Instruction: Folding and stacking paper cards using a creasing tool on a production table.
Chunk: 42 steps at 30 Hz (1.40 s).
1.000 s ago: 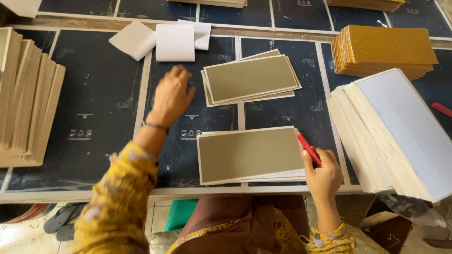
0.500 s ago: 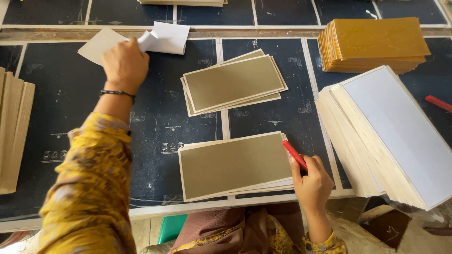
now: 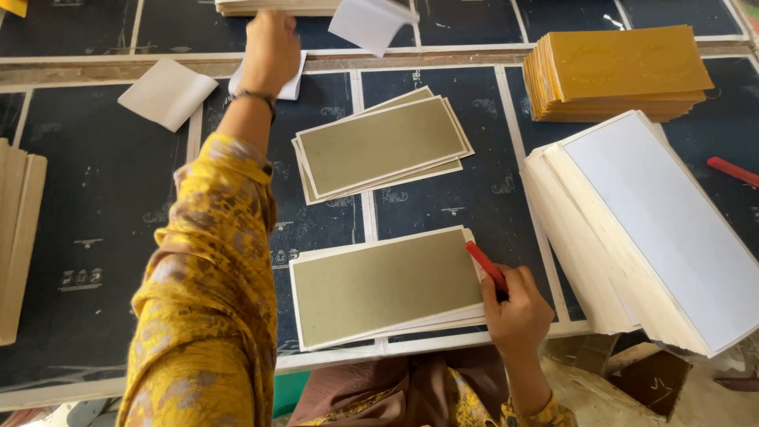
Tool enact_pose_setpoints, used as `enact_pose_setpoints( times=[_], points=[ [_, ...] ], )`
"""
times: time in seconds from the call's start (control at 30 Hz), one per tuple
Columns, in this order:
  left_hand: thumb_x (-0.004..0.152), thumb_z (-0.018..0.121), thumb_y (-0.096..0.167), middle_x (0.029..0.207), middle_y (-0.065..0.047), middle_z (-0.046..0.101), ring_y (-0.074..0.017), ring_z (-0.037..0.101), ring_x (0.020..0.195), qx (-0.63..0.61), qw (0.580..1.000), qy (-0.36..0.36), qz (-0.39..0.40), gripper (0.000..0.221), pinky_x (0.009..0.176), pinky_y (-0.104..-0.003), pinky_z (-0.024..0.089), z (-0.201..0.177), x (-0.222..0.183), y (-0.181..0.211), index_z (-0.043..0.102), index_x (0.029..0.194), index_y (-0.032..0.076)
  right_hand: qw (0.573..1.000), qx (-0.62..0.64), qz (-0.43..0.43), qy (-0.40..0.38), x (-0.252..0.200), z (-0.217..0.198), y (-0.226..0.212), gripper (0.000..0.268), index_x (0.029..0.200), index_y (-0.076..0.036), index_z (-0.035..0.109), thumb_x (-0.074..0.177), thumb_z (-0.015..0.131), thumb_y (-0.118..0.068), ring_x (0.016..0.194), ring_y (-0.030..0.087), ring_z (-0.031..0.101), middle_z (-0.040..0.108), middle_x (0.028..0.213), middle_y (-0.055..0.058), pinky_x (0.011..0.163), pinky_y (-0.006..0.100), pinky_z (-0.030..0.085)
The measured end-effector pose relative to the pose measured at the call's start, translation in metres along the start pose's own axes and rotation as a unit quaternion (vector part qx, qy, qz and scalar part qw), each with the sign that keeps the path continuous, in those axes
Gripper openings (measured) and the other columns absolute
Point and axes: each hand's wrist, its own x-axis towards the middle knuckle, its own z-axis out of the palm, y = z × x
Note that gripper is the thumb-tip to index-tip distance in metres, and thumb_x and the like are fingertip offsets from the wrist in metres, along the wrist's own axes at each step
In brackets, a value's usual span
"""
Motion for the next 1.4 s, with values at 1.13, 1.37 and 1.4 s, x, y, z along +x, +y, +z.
enact_pose_setpoints(
  times=[1.13, 1.37, 1.4],
  points=[
    [0.071, 0.086, 0.011, 0.103, -0.018, 0.079, -0.0277, 0.074, 0.089, -0.532, 0.687, -0.034, -0.494, 0.045, 0.075, -0.044, 0.068, -0.227, -0.358, 0.313, 0.068, 0.11, -0.001, 0.907, 0.4, 0.087, -0.098, -0.014, -0.048, -0.111, 0.011, 0.098, -0.006, 0.078, 0.091, 0.079, -0.015, 0.054, 0.006, 0.045, 0.064, 0.069, -0.003, 0.06, 0.023, 0.048],
    [0.074, 0.091, 0.018, 0.082, -0.007, 0.074, -0.0147, 0.067, 0.075, -0.482, 0.776, -0.043, -0.405, 0.032, 0.063, -0.029, 0.061, -0.238, -0.391, 0.332, 0.074, 0.096, 0.001, 0.791, 0.53, 0.274, -0.136, -0.038, -0.038, -0.12, 0.014, 0.092, -0.002, 0.074, 0.086, 0.084, -0.011, 0.06, 0.01, 0.05, 0.058, 0.065, 0.002, 0.062, 0.024, 0.046],
    [0.074, 0.091, 0.019, 0.078, -0.004, 0.07, -0.0125, 0.062, 0.071, -0.473, 0.785, -0.043, -0.396, 0.031, 0.058, -0.026, 0.055, -0.238, -0.394, 0.335, 0.074, 0.094, 0.002, 0.76, 0.568, 0.286, -0.129, -0.042, -0.034, -0.117, 0.013, 0.093, -0.001, 0.073, 0.086, 0.083, -0.004, 0.069, 0.012, 0.063, 0.069, 0.076, 0.006, 0.071, 0.026, 0.056]
  ],
)
